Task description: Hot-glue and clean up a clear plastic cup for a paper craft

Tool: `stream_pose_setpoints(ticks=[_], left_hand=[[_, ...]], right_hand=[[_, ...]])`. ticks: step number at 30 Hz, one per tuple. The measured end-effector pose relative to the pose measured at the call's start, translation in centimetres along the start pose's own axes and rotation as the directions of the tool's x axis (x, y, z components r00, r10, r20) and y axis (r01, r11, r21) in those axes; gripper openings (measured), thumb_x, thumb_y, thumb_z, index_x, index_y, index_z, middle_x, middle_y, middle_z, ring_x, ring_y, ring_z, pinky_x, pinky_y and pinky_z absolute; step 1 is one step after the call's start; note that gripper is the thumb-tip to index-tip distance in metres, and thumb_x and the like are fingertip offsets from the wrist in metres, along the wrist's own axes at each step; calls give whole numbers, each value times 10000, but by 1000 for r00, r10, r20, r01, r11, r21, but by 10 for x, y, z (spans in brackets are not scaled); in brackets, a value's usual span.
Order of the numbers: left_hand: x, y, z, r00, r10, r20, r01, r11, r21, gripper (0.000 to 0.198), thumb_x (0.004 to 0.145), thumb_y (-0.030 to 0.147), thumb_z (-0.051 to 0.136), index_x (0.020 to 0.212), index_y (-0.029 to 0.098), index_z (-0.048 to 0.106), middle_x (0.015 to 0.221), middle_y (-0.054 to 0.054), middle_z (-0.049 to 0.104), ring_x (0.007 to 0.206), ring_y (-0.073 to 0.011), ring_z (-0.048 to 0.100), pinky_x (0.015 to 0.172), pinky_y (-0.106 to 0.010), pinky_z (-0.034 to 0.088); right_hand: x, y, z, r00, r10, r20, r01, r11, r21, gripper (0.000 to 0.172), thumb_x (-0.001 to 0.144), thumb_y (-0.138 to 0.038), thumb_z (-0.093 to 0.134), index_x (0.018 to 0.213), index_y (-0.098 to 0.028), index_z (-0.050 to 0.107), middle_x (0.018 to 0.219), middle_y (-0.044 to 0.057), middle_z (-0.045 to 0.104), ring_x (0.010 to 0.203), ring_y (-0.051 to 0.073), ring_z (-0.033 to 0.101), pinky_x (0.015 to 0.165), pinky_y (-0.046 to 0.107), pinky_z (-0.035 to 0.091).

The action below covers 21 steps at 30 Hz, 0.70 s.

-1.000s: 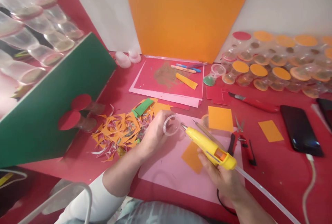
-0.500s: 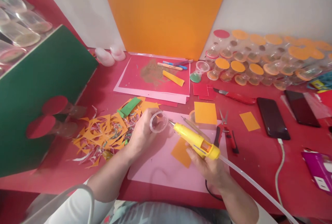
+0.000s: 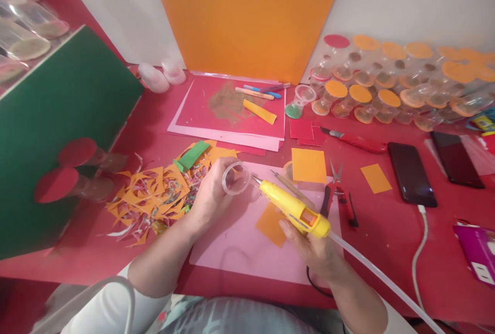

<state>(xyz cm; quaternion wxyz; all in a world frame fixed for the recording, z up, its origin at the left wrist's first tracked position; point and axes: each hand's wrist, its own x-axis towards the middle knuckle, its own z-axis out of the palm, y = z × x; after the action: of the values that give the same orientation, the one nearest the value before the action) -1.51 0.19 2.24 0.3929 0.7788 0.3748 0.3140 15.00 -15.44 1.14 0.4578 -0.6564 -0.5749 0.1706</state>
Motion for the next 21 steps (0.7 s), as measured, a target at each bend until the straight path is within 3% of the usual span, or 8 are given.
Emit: stream_pose_setpoints(ticks=[3,6,11,14,18,21], left_hand=[[-1,0,0,998,-47,-39,48,999,24,226,793,321,643,976,226,550,879,-10,678,683,-140,623,626,-267,487],[-1,-2,0,998,-47,-52,49,998,31,234,770,318,658,962,228,560,833,-1,678,657,-140,614,610,-265,491],[-7,-6,2,999,25,-23,-26,998,-56,283,758,294,702,1001,231,574,904,-20,714,774,-169,675,694,-280,539],[-12,-2,5,998,45,41,-39,989,-141,278,759,267,716,995,226,577,908,-31,719,776,-171,684,701,-284,552],[-22,8,10,992,53,118,-11,944,-331,243,753,281,737,919,212,573,909,-59,701,783,-191,690,679,-301,569],[-31,14,13,985,102,138,-23,876,-481,246,781,278,745,948,209,579,947,-76,692,836,-206,698,726,-326,585]], right_hand=[[1,-1,1,1000,-2,-18,3,1000,24,354,928,-305,604,1275,-235,589,1093,124,724,1098,310,692,933,463,594],[-1,1,1,997,-3,-81,11,996,90,328,924,-245,617,1252,-251,607,1078,111,728,1072,294,702,919,461,602],[-4,0,-2,990,72,-124,-25,937,348,246,920,-211,650,1161,-261,645,995,64,757,838,210,749,683,295,648],[-4,-6,-6,987,142,-79,-90,882,463,230,932,-254,651,1160,-289,651,1026,41,767,833,187,745,683,266,636],[1,-20,-12,979,201,30,-187,831,523,245,965,-346,601,1187,-262,662,974,54,761,567,132,650,486,229,560],[9,-31,-11,978,207,-23,-177,885,431,256,962,-409,594,1135,-245,688,807,28,730,490,125,580,426,229,512]])
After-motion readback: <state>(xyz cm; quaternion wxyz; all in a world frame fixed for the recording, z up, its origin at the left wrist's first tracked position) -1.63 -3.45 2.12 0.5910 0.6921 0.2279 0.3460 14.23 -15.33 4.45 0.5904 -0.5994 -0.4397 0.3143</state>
